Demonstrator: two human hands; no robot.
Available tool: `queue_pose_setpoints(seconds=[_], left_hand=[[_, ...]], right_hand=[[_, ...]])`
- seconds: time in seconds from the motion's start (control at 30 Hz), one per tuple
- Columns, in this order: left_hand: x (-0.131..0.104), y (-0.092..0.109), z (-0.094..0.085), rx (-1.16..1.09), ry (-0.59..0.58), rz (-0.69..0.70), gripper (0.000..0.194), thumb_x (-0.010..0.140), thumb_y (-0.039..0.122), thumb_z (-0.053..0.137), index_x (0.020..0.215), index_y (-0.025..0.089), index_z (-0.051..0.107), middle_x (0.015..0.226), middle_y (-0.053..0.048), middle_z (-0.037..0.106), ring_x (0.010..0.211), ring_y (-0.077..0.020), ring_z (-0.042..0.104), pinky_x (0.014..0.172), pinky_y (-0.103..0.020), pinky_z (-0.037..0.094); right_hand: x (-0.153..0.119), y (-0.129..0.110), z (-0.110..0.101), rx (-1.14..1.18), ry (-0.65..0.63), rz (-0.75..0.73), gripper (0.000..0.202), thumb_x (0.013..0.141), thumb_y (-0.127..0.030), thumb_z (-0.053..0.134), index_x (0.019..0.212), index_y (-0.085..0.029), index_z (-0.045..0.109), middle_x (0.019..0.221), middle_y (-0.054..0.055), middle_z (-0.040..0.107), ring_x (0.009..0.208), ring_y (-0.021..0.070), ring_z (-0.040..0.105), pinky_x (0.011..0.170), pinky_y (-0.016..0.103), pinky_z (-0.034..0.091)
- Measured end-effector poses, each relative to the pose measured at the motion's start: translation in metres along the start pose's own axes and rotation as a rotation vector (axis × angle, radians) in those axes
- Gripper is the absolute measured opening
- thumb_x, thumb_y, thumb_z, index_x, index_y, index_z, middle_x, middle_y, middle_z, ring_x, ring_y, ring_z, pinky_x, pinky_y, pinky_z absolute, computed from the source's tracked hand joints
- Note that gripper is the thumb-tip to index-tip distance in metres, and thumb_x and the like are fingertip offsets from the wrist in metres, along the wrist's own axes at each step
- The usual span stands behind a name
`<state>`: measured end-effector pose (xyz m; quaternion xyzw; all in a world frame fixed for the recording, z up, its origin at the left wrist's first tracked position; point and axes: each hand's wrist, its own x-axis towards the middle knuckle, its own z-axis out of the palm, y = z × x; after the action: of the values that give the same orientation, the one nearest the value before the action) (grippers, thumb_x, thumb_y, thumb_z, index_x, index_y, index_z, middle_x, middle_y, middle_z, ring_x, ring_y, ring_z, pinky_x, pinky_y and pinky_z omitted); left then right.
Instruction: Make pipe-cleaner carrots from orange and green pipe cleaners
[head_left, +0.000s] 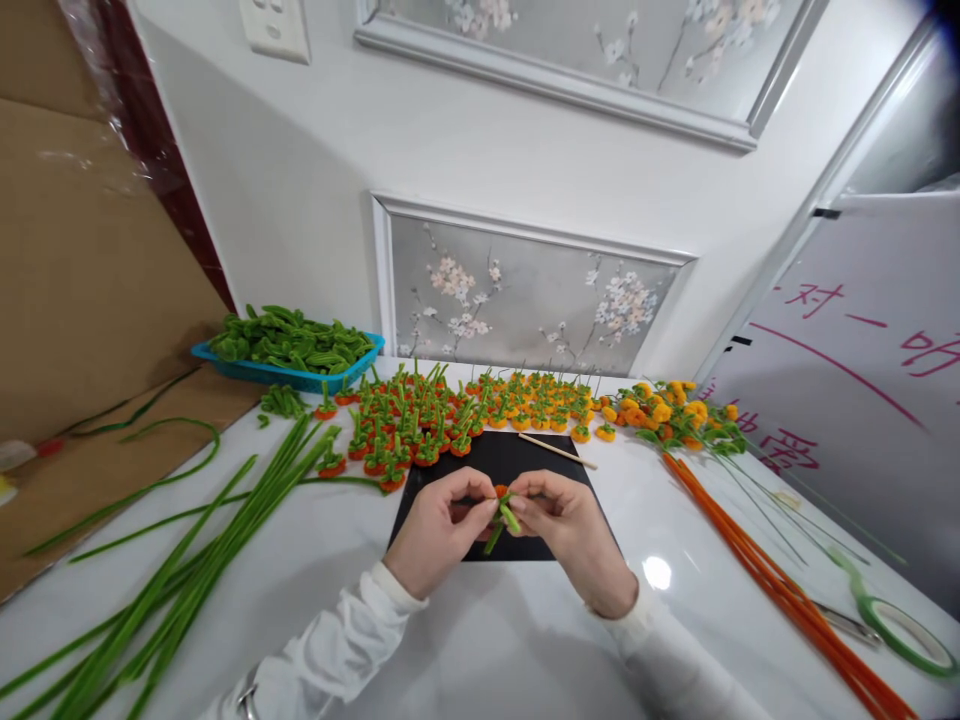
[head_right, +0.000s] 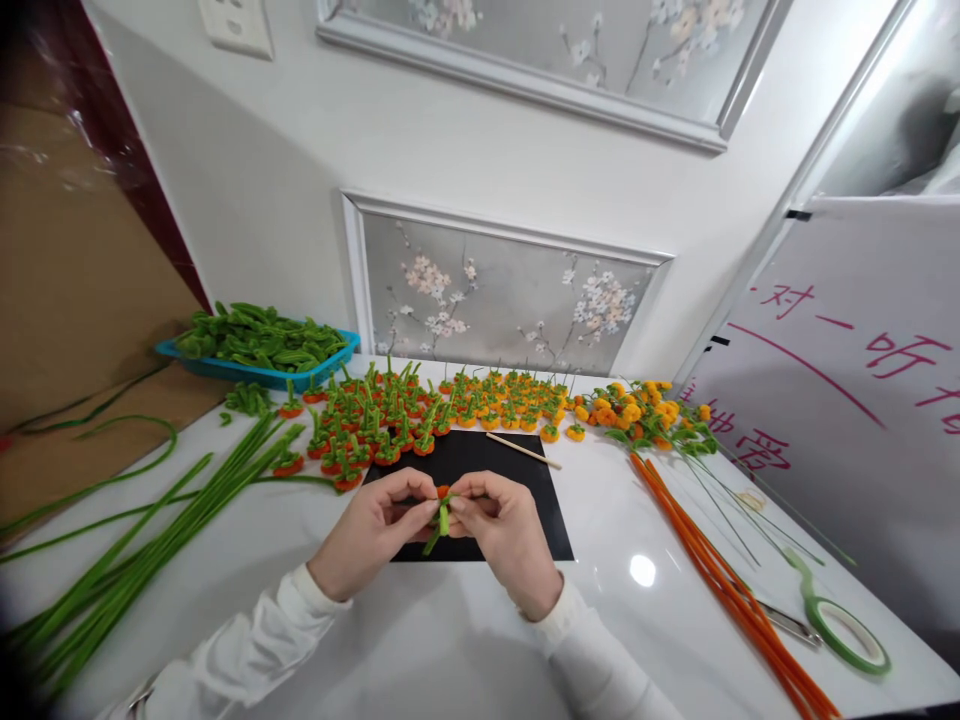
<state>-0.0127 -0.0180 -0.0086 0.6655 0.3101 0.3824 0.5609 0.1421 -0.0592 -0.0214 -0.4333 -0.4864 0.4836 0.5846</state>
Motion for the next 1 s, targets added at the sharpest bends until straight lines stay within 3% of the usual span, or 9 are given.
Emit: queue_pose_setpoints(seconds=[0.1,0.27,0.47,0.6,0.67,0.73,0.8,0.9,1.0], left_hand=[[0.0,0.001,0.001,-0.054,0.005,-0.046,0.019,0.075,0.031,0.062,0.079,0.016,0.052,0.076,0.001,0.055,0.064,-0.0119,0.059,0.055,-0.023,0.052],[0.0,0.004,0.001,-0.173,-0.022,-0.15,0.028,0.071,0.037,0.067,0.078,0.016,0.049,0.073,0.003,0.056,0.059,-0.0131,0.064,0.056,-0.025,0.052],[0.001,0.004,0.002,-0.205,-0.09,-0.154,0.034,0.069,0.04,0.07,0.074,0.015,0.047,0.062,0.003,0.056,0.048,-0.0084,0.057,0.045,-0.018,0.04],[0.002,0.003,0.0,-0.15,-0.13,-0.168,0.036,0.068,0.042,0.07,0.073,0.014,0.048,0.061,0.002,0.055,0.047,-0.0076,0.054,0.044,-0.018,0.039],[0.002,0.004,-0.001,-0.115,-0.133,-0.136,0.034,0.069,0.041,0.069,0.072,0.014,0.049,0.058,0.003,0.053,0.045,-0.0065,0.05,0.042,-0.017,0.037],[0.0,0.006,-0.001,-0.083,-0.116,-0.066,0.028,0.073,0.039,0.065,0.074,0.014,0.05,0.058,0.003,0.052,0.046,-0.007,0.049,0.045,-0.018,0.041],[-0.002,0.007,0.0,0.017,-0.044,0.039,0.021,0.079,0.035,0.058,0.078,0.016,0.052,0.065,0.001,0.055,0.054,-0.0098,0.054,0.052,-0.022,0.048],[-0.007,0.005,-0.001,0.384,0.075,0.29,0.013,0.086,0.027,0.047,0.086,0.018,0.057,0.082,-0.005,0.059,0.072,-0.0145,0.058,0.066,-0.026,0.051],[-0.009,0.0,-0.003,0.754,0.041,0.52,0.021,0.089,0.018,0.038,0.093,0.02,0.059,0.095,-0.008,0.06,0.083,-0.0162,0.059,0.075,-0.026,0.049]], right_hand=[[0.0,0.001,-0.001,-0.106,-0.008,-0.045,0.024,0.074,-0.037,0.066,0.086,-0.017,0.061,0.076,0.001,0.061,0.06,0.0119,0.06,0.061,0.028,0.054],[-0.003,-0.004,-0.005,-0.591,0.028,-0.282,0.011,0.079,-0.024,0.058,0.084,-0.02,0.067,0.078,0.003,0.066,0.068,0.0148,0.059,0.06,0.026,0.047],[-0.006,-0.009,-0.003,-0.855,0.026,-0.532,0.014,0.083,-0.016,0.052,0.076,-0.019,0.063,0.077,0.003,0.063,0.072,0.0149,0.055,0.063,0.026,0.044],[-0.008,-0.011,-0.006,-1.089,-0.054,-0.777,0.022,0.089,-0.013,0.042,0.082,-0.018,0.062,0.081,0.005,0.064,0.081,0.0163,0.054,0.071,0.029,0.042],[-0.008,-0.014,-0.009,-1.143,-0.114,-0.832,0.024,0.09,-0.014,0.04,0.084,-0.02,0.063,0.085,0.006,0.065,0.086,0.0171,0.055,0.073,0.031,0.042],[-0.007,-0.015,-0.012,-1.034,-0.098,-0.741,0.019,0.09,-0.02,0.044,0.088,-0.02,0.063,0.085,0.006,0.065,0.082,0.0167,0.056,0.071,0.03,0.043],[-0.006,-0.014,-0.013,-0.795,-0.038,-0.485,0.019,0.089,-0.032,0.048,0.089,-0.019,0.061,0.076,0.004,0.063,0.065,0.0137,0.055,0.06,0.026,0.045],[-0.004,-0.011,-0.011,-0.403,-0.076,-0.024,0.038,0.085,-0.051,0.046,0.076,-0.017,0.056,0.055,-0.002,0.052,0.041,0.0079,0.043,0.039,0.02,0.035],[-0.003,-0.008,-0.006,-0.146,-0.171,0.175,0.045,0.081,-0.058,0.049,0.065,-0.015,0.052,0.049,-0.003,0.048,0.039,0.0058,0.04,0.037,0.018,0.031]])
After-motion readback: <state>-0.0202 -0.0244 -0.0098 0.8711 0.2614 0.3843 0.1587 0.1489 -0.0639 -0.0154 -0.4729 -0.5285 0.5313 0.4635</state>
